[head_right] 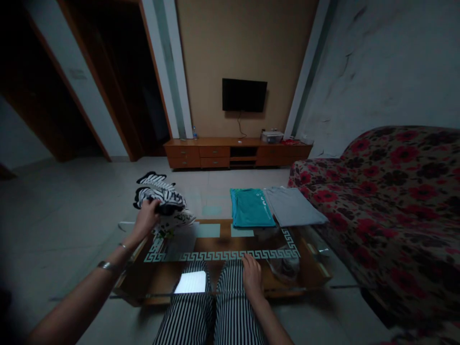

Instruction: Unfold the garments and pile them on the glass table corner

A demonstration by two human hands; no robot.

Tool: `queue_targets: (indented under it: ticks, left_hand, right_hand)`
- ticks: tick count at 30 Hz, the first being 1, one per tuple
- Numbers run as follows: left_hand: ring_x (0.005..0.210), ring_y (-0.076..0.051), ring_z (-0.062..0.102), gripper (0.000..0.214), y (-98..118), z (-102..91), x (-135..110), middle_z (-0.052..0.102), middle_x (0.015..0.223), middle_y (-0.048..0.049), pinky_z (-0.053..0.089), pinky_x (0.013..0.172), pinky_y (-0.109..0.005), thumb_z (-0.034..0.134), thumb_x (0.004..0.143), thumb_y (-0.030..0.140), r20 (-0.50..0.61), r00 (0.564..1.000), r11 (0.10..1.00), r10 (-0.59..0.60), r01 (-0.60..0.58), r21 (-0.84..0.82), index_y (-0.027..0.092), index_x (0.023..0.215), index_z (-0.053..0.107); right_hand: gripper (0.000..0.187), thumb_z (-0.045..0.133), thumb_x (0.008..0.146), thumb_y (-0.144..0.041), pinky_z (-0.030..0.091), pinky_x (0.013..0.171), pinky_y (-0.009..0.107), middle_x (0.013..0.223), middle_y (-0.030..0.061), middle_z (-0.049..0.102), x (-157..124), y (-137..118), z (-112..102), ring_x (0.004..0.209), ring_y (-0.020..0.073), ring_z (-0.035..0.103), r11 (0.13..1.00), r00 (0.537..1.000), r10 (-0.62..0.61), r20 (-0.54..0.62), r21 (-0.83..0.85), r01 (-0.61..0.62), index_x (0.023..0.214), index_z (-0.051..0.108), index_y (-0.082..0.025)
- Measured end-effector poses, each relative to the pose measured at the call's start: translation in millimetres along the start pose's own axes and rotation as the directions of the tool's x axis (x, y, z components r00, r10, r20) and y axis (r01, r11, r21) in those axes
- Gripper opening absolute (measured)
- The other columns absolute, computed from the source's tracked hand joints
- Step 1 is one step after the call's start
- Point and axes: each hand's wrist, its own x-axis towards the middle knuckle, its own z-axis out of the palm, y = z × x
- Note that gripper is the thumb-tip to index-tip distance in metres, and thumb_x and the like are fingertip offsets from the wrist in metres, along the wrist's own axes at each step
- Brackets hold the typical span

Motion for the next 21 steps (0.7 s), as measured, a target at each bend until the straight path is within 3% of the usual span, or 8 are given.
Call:
queue_targets:
  ticks: [1, 3, 5, 8, 11, 14, 21]
  left_hand:
    - [0.097, -0.025, 0.052, 0.036, -4, 23.3, -18, 0.053, 0.101, -0.0125, 0.044, 0.082, -0.032, 0.047, 0.073, 0.004, 0.157, 0.988, 0.997, 0.000, -0.012, 0.073, 0.012, 0.105, 0.062]
    - [0.104, -0.027, 0.051, 0.035, -4, 63.6, -55, 0.054, 0.108, -0.0138, 0.043, 0.084, -0.035, 0.048, 0.078, 0.010, 0.344, 0.939, 0.987, -0.022, -0.035, 0.157, 0.014, 0.109, 0.062]
    - [0.115, -0.028, 0.046, 0.039, 4, 94.6, -90, 0.049, 0.125, -0.0139, 0.042, 0.088, -0.038, 0.046, 0.082, 0.015, 0.392, 0.920, 0.986, -0.013, -0.053, 0.159, 0.019, 0.120, 0.057]
    - [0.126, -0.031, 0.037, 0.041, 17, 125.2, -132, 0.039, 0.141, -0.0144, 0.040, 0.091, -0.042, 0.046, 0.088, 0.028, 0.420, 0.907, 0.991, 0.010, -0.066, 0.118, 0.023, 0.128, 0.052]
    - [0.131, -0.034, 0.032, 0.045, 23, 141.3, -160, 0.035, 0.145, -0.0176, 0.035, 0.097, -0.050, 0.044, 0.090, 0.036, 0.411, 0.912, 0.992, 0.014, -0.065, 0.111, 0.020, 0.132, 0.050]
    - [0.134, -0.034, 0.028, 0.047, 22, 147.1, -176, 0.036, 0.145, -0.0185, 0.028, 0.103, -0.053, 0.038, 0.092, 0.037, 0.323, 0.945, 0.989, 0.057, -0.098, 0.111, 0.018, 0.134, 0.049]
    - [0.134, -0.033, 0.031, 0.046, 21, 145.4, -185, 0.040, 0.143, -0.0177, 0.025, 0.105, -0.054, 0.035, 0.093, 0.034, 0.192, 0.977, 0.989, 0.095, -0.115, 0.096, 0.017, 0.132, 0.051]
  right_hand:
    - [0.049, 0.035, 0.078, -0.004, 0.033, 0.103, 0.037, 0.127, 0.0086, 0.058, 0, 0, 1, 0.122, 0.0209, 0.048, 1.000, 1.000, -0.001, -0.011, 0.000, 0.001, 0.117, 0.063, -0.016]
    - [0.050, 0.036, 0.077, -0.003, 0.032, 0.104, 0.036, 0.127, 0.0087, 0.058, 1, -1, 1, 0.122, 0.0201, 0.048, 1.000, 1.000, -0.010, -0.028, 0.010, 0.010, 0.116, 0.063, -0.016]
    - [0.050, 0.036, 0.076, -0.003, 0.031, 0.104, 0.035, 0.127, 0.0084, 0.059, 2, -2, -1, 0.122, 0.0193, 0.048, 1.000, 0.999, -0.017, -0.036, 0.023, 0.017, 0.115, 0.064, -0.016]
    - [0.049, 0.037, 0.076, -0.004, 0.030, 0.105, 0.035, 0.127, 0.0090, 0.058, 2, -4, -5, 0.122, 0.0195, 0.047, 0.999, 1.000, -0.015, -0.020, 0.031, 0.016, 0.116, 0.063, -0.015]
    - [0.049, 0.036, 0.076, -0.004, 0.030, 0.104, 0.034, 0.127, 0.0099, 0.058, 2, -8, -13, 0.122, 0.0195, 0.046, 1.000, 1.000, 0.004, 0.013, 0.030, -0.004, 0.116, 0.062, -0.013]
    - [0.049, 0.037, 0.076, -0.004, 0.030, 0.104, 0.034, 0.129, 0.0110, 0.056, 0, -12, -19, 0.123, 0.0191, 0.045, 1.000, 0.999, -0.006, 0.036, 0.026, 0.005, 0.118, 0.061, -0.012]
    - [0.049, 0.033, 0.078, -0.004, 0.030, 0.105, 0.036, 0.129, 0.0113, 0.056, -1, -12, -15, 0.123, 0.0192, 0.045, 1.000, 0.999, -0.009, 0.045, -0.002, 0.009, 0.118, 0.060, -0.012]
